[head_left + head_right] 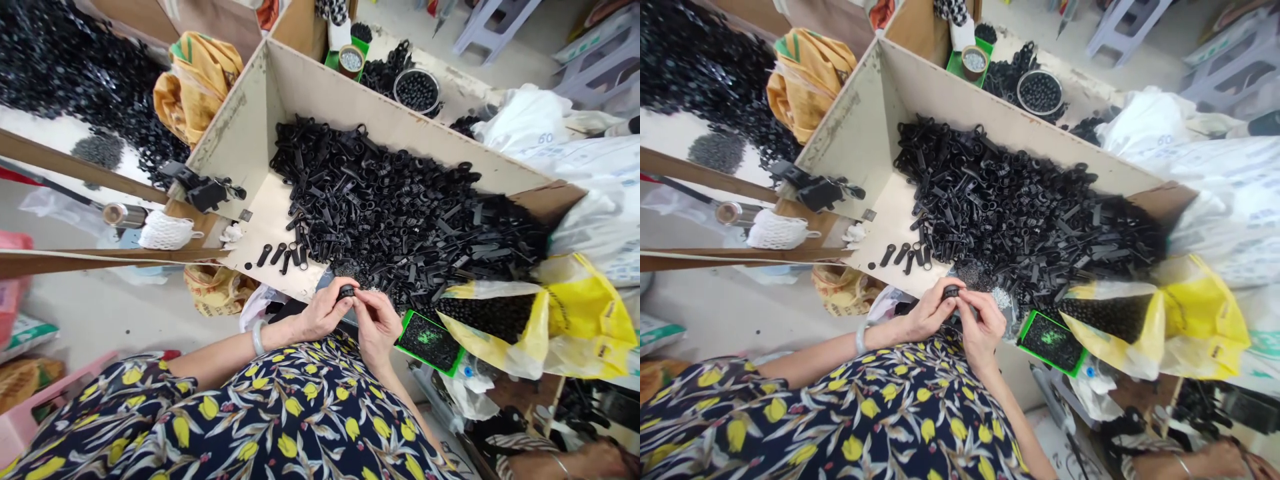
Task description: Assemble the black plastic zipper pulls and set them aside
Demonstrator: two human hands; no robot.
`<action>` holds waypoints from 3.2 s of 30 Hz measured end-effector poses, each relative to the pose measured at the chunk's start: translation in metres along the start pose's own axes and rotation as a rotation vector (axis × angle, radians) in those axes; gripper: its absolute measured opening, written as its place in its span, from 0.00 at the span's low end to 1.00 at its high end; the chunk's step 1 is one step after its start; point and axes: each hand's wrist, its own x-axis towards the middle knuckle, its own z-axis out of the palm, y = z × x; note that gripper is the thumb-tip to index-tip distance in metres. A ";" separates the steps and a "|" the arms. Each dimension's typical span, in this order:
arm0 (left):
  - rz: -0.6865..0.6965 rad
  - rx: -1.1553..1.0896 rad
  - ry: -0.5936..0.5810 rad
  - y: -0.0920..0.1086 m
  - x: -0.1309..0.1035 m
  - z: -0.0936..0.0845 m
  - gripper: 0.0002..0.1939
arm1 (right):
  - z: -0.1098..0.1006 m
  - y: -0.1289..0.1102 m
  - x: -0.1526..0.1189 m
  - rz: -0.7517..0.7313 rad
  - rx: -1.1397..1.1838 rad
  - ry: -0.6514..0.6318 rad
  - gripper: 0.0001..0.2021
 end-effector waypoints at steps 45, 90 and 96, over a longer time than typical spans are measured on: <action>-0.489 1.212 0.367 -0.203 0.043 -0.091 0.18 | 0.185 0.161 0.016 0.022 -0.948 -1.129 0.18; -0.478 0.656 0.436 -0.175 0.048 -0.086 0.04 | 0.020 0.115 0.052 0.681 0.402 -0.497 0.25; -0.413 0.200 0.260 -0.115 0.025 -0.032 0.15 | 0.018 0.084 0.059 0.130 0.098 -0.577 0.17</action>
